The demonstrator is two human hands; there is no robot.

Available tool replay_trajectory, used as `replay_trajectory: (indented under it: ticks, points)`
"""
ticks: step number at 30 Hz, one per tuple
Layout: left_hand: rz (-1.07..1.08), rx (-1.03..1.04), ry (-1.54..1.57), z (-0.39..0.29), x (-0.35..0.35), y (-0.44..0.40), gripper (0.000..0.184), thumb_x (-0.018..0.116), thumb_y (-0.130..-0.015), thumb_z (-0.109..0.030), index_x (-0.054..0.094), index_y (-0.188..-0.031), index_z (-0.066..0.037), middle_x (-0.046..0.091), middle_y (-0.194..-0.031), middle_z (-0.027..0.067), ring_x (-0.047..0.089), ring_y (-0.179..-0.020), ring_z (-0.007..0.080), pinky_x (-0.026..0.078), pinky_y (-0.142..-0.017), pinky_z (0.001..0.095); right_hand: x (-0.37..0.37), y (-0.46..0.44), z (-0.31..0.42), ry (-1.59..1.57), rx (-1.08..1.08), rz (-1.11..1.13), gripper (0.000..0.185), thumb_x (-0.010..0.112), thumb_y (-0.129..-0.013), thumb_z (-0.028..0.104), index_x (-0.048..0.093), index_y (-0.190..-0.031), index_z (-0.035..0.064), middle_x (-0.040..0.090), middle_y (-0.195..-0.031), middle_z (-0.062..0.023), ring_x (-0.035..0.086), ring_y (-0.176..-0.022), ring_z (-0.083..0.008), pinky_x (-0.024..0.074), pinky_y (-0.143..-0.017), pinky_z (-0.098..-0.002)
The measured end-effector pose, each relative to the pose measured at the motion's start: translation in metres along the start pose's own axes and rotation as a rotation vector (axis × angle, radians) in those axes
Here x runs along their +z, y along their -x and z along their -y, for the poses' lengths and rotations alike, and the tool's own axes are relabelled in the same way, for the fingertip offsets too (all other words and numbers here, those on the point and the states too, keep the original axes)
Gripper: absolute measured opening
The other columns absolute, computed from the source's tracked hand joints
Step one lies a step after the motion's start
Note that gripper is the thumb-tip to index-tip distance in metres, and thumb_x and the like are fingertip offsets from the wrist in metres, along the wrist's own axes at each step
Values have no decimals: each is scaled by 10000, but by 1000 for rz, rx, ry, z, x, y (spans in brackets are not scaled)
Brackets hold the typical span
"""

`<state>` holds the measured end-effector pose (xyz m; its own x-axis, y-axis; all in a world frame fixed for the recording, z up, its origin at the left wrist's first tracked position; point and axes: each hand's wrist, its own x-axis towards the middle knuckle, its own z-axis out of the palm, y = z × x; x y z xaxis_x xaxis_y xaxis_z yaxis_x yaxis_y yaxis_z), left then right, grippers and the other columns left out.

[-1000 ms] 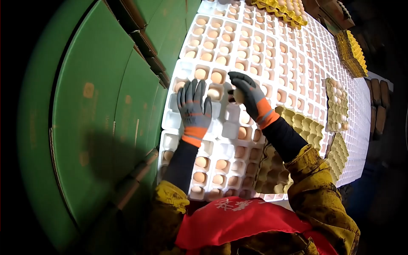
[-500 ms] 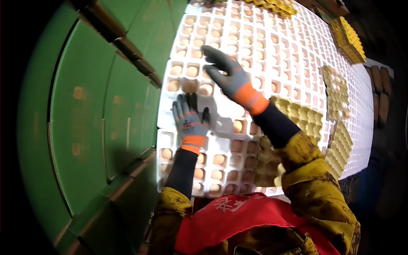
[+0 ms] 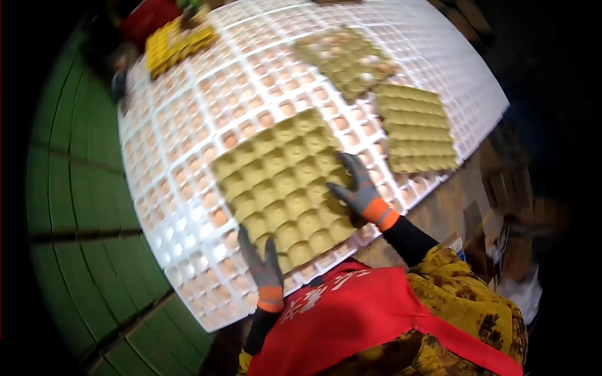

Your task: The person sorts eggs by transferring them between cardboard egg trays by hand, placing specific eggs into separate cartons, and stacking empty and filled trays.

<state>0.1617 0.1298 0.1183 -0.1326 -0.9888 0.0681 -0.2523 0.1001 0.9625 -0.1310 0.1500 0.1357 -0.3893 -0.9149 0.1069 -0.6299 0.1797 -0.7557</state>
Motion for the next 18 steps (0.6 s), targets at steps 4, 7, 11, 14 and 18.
replay_trajectory:
  ticks: [4,7,11,14,18]
  points:
    - [215,187,10,-85,27,-13,617,452,-987,-316,323,-1474,40,304,-1545,203,301,-1423,324,215,-1163,398,-82,-3,-5,-156,-31,-47,746,796,-783,251,436,-1422,117,415,-1452,-161,431,-1313,-324,384,-1078,-430]
    - [398,320,50,-139,61,-26,626,403,-1007,-351,310,-1479,49,324,-1541,178,301,-1430,286,220,-1170,382,-149,-14,-49,-424,7,-255,738,769,-820,177,404,-1455,91,495,-1411,-86,532,-1179,-207,447,-1007,-364]
    - [529,296,206,-171,103,-22,572,465,-975,-136,282,-1472,80,339,-1523,192,349,-1401,291,270,-1152,385,-253,-29,-131,-329,82,-402,428,638,-866,75,612,-1293,83,665,-1121,-47,608,-947,-113,503,-848,-280]
    - [431,181,84,-165,97,-15,494,452,-980,-107,370,-1442,46,426,-1470,167,429,-1337,259,330,-1111,364,-307,-46,-198,-305,130,-464,429,629,-883,85,600,-1309,55,654,-1144,-44,609,-959,-115,502,-829,-271]
    - [181,3,-19,-104,62,-1,400,474,-1007,-159,501,-1358,31,555,-1354,142,529,-1219,229,408,-1037,335,-318,-58,-312,174,228,-433,448,624,-889,215,583,-1314,79,669,-1187,-160,659,-1034,-277,503,-897,-374]
